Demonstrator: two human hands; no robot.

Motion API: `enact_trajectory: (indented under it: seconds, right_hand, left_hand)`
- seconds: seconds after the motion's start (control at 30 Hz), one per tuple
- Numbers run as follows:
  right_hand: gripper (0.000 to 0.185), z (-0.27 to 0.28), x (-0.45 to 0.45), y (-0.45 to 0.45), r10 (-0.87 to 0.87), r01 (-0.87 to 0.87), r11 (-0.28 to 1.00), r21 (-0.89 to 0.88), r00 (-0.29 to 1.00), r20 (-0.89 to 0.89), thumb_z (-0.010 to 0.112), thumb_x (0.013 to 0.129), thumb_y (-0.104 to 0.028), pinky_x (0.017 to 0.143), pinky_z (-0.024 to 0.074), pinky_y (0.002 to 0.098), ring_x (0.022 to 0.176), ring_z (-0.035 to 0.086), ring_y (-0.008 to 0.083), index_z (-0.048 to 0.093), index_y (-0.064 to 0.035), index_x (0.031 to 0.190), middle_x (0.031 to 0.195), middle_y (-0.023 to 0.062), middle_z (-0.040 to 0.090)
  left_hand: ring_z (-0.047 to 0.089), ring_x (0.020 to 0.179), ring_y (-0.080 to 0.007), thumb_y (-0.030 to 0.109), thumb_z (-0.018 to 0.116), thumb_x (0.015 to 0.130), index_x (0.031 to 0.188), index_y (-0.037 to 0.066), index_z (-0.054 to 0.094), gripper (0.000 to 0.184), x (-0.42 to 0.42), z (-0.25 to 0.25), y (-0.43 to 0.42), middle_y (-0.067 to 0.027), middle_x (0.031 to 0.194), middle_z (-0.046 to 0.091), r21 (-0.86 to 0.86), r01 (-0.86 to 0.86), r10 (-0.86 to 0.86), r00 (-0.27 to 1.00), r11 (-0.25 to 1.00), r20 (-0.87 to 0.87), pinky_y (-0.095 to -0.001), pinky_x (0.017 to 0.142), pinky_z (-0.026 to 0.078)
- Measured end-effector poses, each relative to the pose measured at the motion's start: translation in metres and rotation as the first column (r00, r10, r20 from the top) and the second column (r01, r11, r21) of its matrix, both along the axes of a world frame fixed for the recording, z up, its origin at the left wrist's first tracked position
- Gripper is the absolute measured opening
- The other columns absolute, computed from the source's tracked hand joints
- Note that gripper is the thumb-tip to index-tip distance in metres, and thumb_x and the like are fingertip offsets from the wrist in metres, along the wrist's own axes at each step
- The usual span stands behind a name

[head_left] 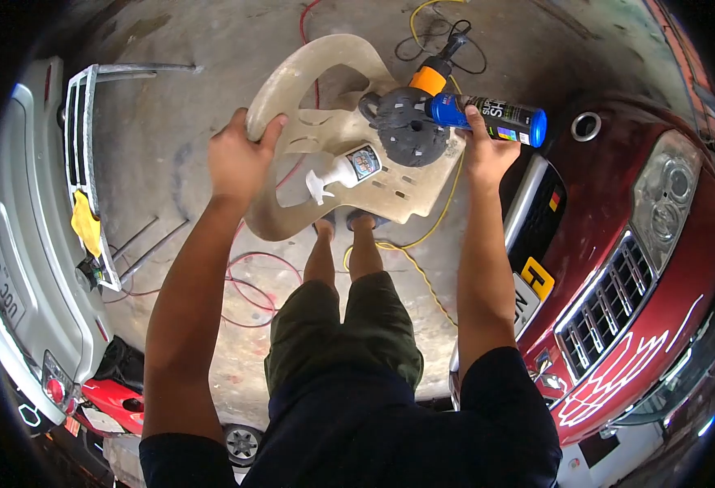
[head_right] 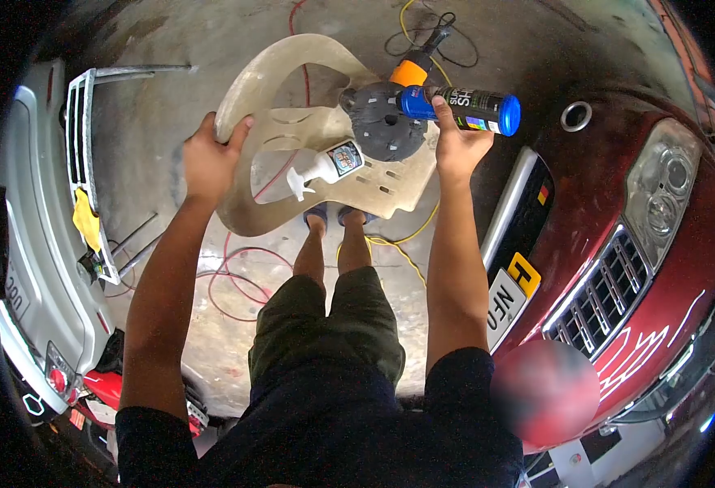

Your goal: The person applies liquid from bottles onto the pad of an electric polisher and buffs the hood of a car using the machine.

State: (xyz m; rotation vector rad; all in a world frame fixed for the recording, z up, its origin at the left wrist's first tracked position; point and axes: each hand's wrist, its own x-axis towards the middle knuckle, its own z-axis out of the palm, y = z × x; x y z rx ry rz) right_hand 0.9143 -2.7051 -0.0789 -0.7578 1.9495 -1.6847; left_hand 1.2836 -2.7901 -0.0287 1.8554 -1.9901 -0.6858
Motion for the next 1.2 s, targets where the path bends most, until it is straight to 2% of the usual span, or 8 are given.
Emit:
enact_trajectory:
  seconds: [0.13,0.23,0.33,0.4,0.47,0.63,0.97,1.2]
  right_hand:
    - [0.028,0.006,-0.006,0.004,-0.042,0.041,0.999,0.026,0.998,0.041,0.088,0.088,-0.006,0.071,0.0659,0.0331,0.085,0.075,0.0180,0.069,-0.0005,0.108,0.100,0.0094,0.075]
    - [0.030,0.019,-0.006,0.006,-0.104,0.111,0.993,-0.029,0.977,0.184,0.088,0.086,0.000,0.073,0.0656,0.0318,0.080,0.074,0.0166,0.069,0.0007,0.109,0.097,0.0087,0.075]
    - [0.028,0.035,-0.002,0.013,-0.041,0.051,0.998,-0.033,0.970,0.239,0.087,0.087,-0.002,0.072,0.0665,0.0326,0.080,0.074,0.0175,0.069,0.0005,0.108,0.097,0.0082,0.075]
    - [0.027,0.034,0.001,0.023,0.019,-0.039,0.993,0.114,0.986,0.164,0.087,0.089,-0.005,0.078,0.0664,0.0367,0.086,0.075,0.0190,0.069,-0.0008,0.109,0.099,0.0076,0.075]
    - [0.025,0.030,0.009,0.031,0.110,-0.130,0.978,0.165,0.986,0.125,0.087,0.088,-0.005,0.079,0.0650,0.0338,0.084,0.074,0.0172,0.071,0.0002,0.107,0.096,0.0064,0.075]
    - [0.027,0.015,0.019,0.039,0.188,-0.187,0.972,0.141,0.982,0.009,0.087,0.089,-0.005,0.077,0.0644,0.0323,0.085,0.074,0.0161,0.072,0.0036,0.109,0.101,0.0105,0.077]
    - [0.027,0.017,0.008,0.041,0.039,-0.063,0.985,0.160,0.988,0.148,0.086,0.090,-0.006,0.076,0.0674,0.0360,0.084,0.076,0.0189,0.069,0.0025,0.110,0.101,0.0112,0.076]
    - [0.028,0.005,-0.027,0.019,-0.083,0.088,0.996,-0.014,0.972,0.218,0.085,0.090,-0.008,0.079,0.0678,0.0413,0.091,0.077,0.0225,0.068,-0.0007,0.112,0.104,0.0123,0.077]
  left_hand:
    - [0.075,0.071,-0.0409,0.050,0.082,0.093,0.098,-0.001,0.071,0.052,-0.002,0.002,0.001,-0.0224,0.077,0.074,0.013,-0.017,0.018,0.999,1.000,-0.033,-0.0453,0.065,0.057]
    - [0.075,0.072,-0.0410,0.050,0.082,0.093,0.098,0.000,0.072,0.051,-0.003,0.002,0.001,-0.0223,0.077,0.074,-0.029,0.001,0.000,1.000,1.000,0.012,-0.0454,0.066,0.058]
    - [0.075,0.073,-0.0412,0.050,0.082,0.093,0.098,0.000,0.072,0.050,-0.003,0.004,0.001,-0.0225,0.078,0.074,-0.016,0.002,-0.002,1.000,1.000,0.001,-0.0457,0.067,0.058]
    - [0.076,0.074,-0.0415,0.050,0.082,0.093,0.098,0.001,0.072,0.050,-0.004,0.005,0.001,-0.0226,0.079,0.074,0.004,-0.001,0.001,1.000,1.000,0.012,-0.0460,0.067,0.058]
    - [0.076,0.075,-0.0415,0.049,0.082,0.093,0.098,0.000,0.072,0.050,-0.004,0.005,0.000,-0.0226,0.079,0.075,0.007,-0.001,0.001,1.000,1.000,0.024,-0.0461,0.068,0.059]
    - [0.076,0.075,-0.0410,0.050,0.081,0.094,0.099,0.000,0.072,0.051,-0.002,0.003,0.000,-0.0222,0.080,0.075,-0.007,0.015,-0.015,0.999,1.000,0.034,-0.0460,0.069,0.059]
    - [0.075,0.075,-0.0428,0.052,0.081,0.093,0.095,0.000,0.071,0.052,-0.001,0.000,0.001,-0.0227,0.080,0.075,-0.033,0.012,-0.010,0.999,0.999,0.053,-0.0474,0.068,0.058]
    - [0.073,0.079,-0.0472,0.051,0.081,0.092,0.096,-0.001,0.070,0.054,-0.002,0.002,0.001,-0.0258,0.082,0.075,-0.001,-0.003,0.003,1.000,1.000,0.013,-0.0499,0.070,0.059]
